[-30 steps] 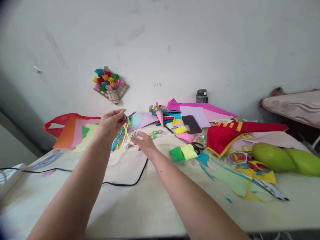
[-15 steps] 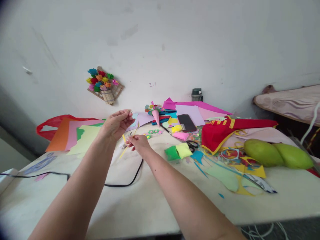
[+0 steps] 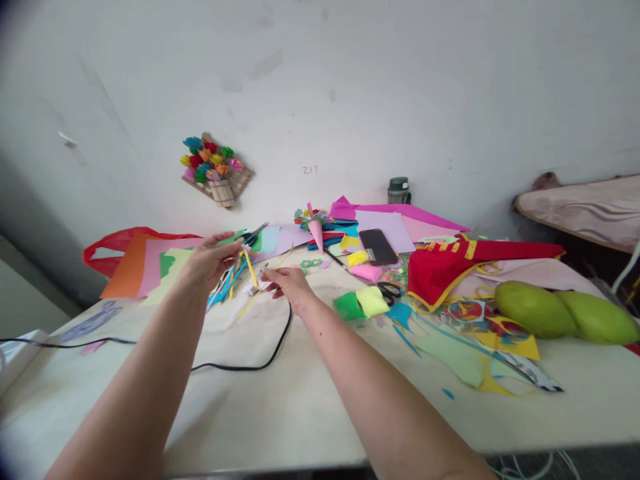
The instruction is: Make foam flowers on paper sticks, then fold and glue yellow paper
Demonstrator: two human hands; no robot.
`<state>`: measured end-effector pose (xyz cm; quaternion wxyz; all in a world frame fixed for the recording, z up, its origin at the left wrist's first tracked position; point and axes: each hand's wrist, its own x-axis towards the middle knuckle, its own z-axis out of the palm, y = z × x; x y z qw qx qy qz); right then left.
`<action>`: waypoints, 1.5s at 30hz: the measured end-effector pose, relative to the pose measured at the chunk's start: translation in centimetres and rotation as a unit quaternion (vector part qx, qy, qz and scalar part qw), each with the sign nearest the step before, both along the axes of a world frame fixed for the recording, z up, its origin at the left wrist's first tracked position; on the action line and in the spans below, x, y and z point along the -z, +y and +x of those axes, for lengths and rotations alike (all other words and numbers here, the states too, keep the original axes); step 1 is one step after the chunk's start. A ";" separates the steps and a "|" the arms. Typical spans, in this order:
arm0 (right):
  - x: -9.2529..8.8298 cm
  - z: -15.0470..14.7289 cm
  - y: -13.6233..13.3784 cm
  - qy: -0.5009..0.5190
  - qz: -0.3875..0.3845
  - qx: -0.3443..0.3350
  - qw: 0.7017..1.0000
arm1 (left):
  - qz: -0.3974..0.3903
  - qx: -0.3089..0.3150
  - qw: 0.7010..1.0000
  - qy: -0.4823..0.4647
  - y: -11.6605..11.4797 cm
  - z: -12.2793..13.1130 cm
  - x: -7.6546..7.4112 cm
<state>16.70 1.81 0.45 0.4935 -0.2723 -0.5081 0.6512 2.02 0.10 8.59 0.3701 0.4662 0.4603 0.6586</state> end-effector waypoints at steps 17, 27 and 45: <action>0.3 1.1 1.5 -0.023 0.043 0.059 0.997 | -0.112 0.098 0.922 0.358 -0.3 1.1 4.6; 1.2 2.2 3.1 0.002 0.021 0.129 0.991 | -0.148 0.131 0.941 0.276 -0.2 -0.2 5.3; 0.5 3.1 3.3 0.109 -0.058 0.125 0.984 | -0.195 0.193 0.927 0.255 -0.8 -0.8 5.0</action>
